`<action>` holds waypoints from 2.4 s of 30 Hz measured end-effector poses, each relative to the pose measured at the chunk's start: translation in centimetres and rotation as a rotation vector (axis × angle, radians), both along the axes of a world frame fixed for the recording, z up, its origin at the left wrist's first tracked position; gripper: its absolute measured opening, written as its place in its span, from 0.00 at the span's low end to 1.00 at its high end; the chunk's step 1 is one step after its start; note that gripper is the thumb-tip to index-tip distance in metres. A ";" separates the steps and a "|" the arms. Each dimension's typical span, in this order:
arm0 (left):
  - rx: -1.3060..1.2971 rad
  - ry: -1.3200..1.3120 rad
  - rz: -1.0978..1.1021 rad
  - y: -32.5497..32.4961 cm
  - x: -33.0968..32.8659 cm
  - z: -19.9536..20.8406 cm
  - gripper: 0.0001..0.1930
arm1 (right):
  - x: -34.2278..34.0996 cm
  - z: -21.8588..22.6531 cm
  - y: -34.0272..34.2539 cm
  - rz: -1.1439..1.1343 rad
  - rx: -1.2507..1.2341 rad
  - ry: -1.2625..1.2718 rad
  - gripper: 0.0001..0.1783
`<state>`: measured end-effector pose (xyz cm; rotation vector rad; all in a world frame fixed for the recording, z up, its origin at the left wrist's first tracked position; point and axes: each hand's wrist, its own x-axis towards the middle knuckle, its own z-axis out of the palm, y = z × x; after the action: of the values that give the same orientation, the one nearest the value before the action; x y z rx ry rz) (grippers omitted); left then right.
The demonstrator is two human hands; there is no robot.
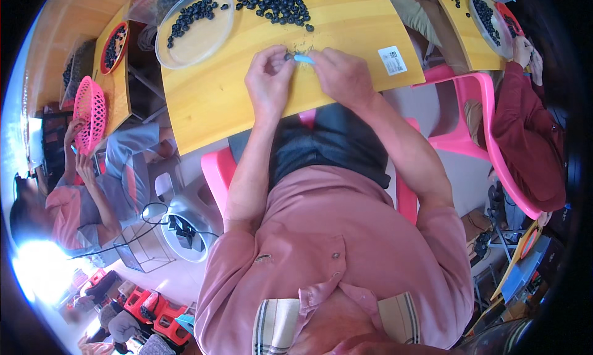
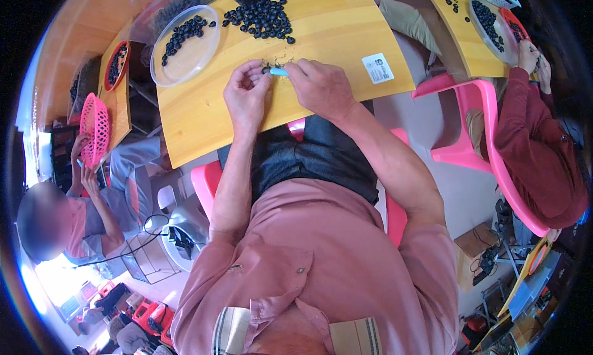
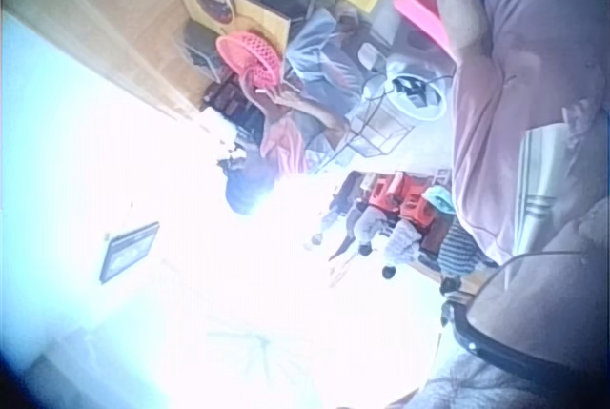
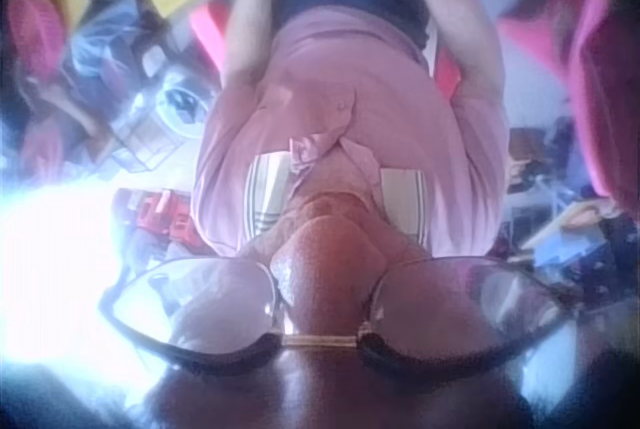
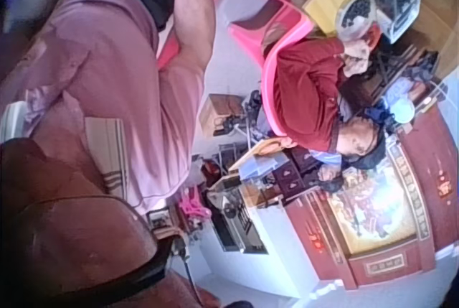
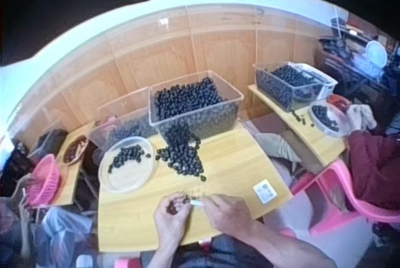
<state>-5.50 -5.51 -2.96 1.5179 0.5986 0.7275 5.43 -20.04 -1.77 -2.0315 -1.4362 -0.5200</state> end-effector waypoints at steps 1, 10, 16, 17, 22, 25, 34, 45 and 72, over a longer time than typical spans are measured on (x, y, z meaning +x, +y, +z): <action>0.005 0.004 -0.010 0.1 0.0 0.0 0.15 | 0.0 0.0 0.0 0.000 -0.002 0.002 0.05; 0.077 0.014 -0.047 0.2 -0.1 -0.3 0.17 | 0.0 -0.1 0.1 0.018 0.026 -0.057 0.04; 0.113 0.017 -0.057 0.3 0.0 -0.6 0.17 | -0.1 -0.2 0.2 0.010 0.013 -0.024 0.03; 0.108 0.009 -0.058 0.3 0.0 -0.5 0.16 | 0.0 -0.5 0.2 -0.018 -0.005 -0.008 0.03; 0.049 -0.024 -0.032 -0.2 -0.3 0.1 0.15 | 0.6 -0.9 0.6 -0.084 -0.015 0.075 0.03; 0.095 -0.046 0.004 0.0 -0.5 0.2 0.12 | 0.4 -0.8 0.5 -0.064 -0.049 0.066 0.05; 0.554 0.124 0.265 9.6 -1.9 4.0 0.08 | 0.4 -0.7 0.1 -0.058 -0.045 0.085 0.09; 0.989 0.239 -0.099 12.0 5.3 3.4 0.11 | 0.3 -0.4 0.3 -0.052 -0.026 0.102 0.08; 0.927 0.388 -0.012 10.0 6.6 1.2 0.11 | 0.3 -0.1 0.1 -0.059 -0.033 0.128 0.07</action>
<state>1.13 4.49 -1.75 2.5571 0.5584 0.7441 5.74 -19.90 -1.87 -2.0983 -1.3209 -0.3854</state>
